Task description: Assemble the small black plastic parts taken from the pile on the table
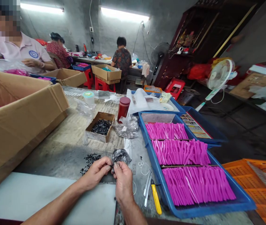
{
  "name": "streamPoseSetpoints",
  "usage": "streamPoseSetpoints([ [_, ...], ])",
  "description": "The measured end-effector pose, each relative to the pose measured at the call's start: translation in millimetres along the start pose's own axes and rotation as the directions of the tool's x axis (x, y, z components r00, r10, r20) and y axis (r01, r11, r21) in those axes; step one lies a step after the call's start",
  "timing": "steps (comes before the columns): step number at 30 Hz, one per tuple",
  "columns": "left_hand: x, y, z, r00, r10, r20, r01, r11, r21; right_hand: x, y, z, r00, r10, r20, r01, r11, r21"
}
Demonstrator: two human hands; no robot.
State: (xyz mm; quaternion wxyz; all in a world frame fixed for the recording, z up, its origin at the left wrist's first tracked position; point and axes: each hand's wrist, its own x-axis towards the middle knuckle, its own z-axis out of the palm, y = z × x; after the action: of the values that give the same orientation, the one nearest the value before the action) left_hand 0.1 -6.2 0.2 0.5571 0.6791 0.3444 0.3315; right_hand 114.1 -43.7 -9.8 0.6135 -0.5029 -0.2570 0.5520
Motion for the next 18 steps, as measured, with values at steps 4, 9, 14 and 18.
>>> streamPoseSetpoints([
  [4,-0.1,2.2,0.4,0.998,0.047,-0.03,-0.043,0.993,0.112,-1.1,-1.7,2.1,1.0,0.008,-0.007,-0.008,1.0,0.017],
  [9,-1.2,2.7,1.1,0.993,0.102,-0.066,-0.088,0.977,0.192,-3.7,-7.3,8.3,0.999,0.041,-0.023,-0.039,0.995,0.095],
  [14,-1.8,1.8,2.0,0.985,0.152,-0.084,-0.129,0.963,0.238,-5.0,-7.9,10.9,0.998,0.061,-0.011,-0.059,0.988,0.143],
  [18,-1.5,0.6,2.4,0.985,0.147,-0.087,-0.122,0.962,0.244,-3.2,-2.3,8.0,1.0,0.018,-0.016,-0.017,0.998,0.06],
])
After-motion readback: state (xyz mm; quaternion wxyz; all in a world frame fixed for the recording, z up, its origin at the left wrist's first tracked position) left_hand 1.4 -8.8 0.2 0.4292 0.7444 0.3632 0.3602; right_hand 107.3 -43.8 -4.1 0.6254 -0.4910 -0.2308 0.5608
